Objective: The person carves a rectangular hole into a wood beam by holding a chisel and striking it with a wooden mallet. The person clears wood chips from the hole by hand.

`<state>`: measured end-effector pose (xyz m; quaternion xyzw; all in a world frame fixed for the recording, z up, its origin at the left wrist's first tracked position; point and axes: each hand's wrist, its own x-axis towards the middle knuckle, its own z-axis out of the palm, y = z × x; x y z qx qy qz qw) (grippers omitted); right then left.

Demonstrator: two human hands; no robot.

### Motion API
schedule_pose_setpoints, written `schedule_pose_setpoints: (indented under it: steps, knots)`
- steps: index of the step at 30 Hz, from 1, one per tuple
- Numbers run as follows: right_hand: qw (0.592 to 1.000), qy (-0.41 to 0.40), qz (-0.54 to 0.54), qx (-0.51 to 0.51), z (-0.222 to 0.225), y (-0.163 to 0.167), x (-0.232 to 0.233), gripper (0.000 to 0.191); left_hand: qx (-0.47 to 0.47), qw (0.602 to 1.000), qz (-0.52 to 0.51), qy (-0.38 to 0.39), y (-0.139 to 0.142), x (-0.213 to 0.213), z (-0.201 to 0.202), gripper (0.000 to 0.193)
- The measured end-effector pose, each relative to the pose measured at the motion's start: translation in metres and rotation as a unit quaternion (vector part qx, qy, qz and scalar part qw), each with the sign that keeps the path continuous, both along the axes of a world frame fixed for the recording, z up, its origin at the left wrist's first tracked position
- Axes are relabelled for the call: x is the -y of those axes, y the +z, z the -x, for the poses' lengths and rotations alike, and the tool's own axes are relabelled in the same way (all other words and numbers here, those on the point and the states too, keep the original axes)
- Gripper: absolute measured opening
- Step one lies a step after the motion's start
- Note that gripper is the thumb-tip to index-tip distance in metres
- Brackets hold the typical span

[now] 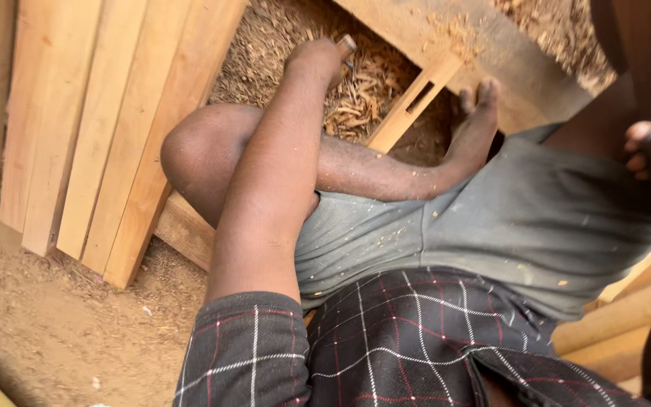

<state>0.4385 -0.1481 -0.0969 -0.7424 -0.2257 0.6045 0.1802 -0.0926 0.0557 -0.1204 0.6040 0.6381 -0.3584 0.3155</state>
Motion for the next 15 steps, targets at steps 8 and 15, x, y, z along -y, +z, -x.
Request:
schedule_pose_setpoints:
  steps: [8, 15]
  knots:
    - [0.982, 0.116, -0.144, 0.049, 0.067, 0.133, -0.053, 0.027, -0.049, 0.986, -0.151, 0.043, 0.023, -0.007, -0.024, 0.035]
    - [0.98, 0.088, -0.175, 0.02, 0.082, 0.157, -0.056, 0.026, -0.069, 0.994, -0.035, -0.082, 0.019, 0.011, -0.049, 0.032]
